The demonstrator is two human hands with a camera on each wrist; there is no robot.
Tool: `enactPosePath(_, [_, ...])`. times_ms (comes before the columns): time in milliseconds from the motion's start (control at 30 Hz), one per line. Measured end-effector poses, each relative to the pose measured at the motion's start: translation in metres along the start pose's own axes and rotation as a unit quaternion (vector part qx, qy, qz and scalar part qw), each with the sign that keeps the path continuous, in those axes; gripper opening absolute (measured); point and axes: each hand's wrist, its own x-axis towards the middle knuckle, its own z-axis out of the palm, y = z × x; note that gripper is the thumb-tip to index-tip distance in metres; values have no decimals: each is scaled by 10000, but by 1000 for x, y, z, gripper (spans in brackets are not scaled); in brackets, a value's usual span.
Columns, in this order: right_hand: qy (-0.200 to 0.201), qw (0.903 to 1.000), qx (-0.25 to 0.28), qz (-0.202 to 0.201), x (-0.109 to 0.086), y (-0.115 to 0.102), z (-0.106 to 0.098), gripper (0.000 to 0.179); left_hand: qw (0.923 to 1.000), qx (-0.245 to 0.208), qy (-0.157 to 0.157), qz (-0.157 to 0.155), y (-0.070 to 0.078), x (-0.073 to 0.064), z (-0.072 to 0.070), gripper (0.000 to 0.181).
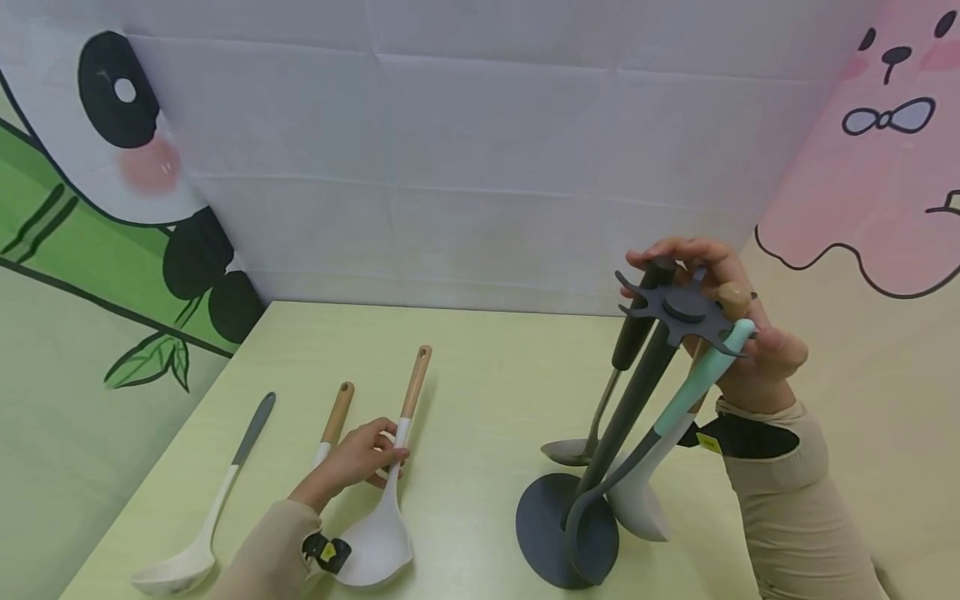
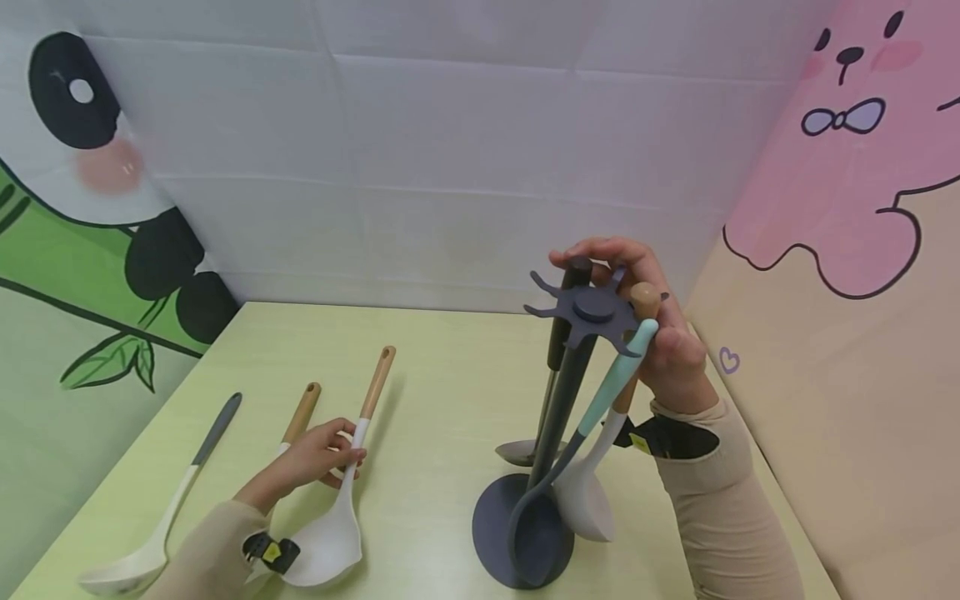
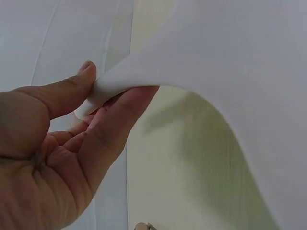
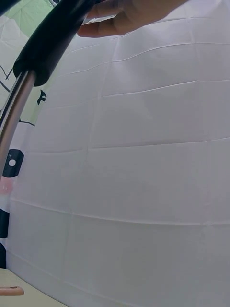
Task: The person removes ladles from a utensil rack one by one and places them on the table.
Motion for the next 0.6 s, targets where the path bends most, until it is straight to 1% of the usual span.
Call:
enactPosePath(200, [-89, 9999, 77, -13, 1, 0, 1, 64, 10000, 59, 3, -64, -4, 0, -1, 25])
enactPosePath(467, [-109, 9998, 169, -35, 2, 1, 2, 63, 9996, 146, 3, -255, -7, 0, -3, 25])
enactPosePath(600, [-127, 9998, 174, -38, 3, 1, 3, 63, 9990, 208, 38, -406, -8, 2, -3, 25])
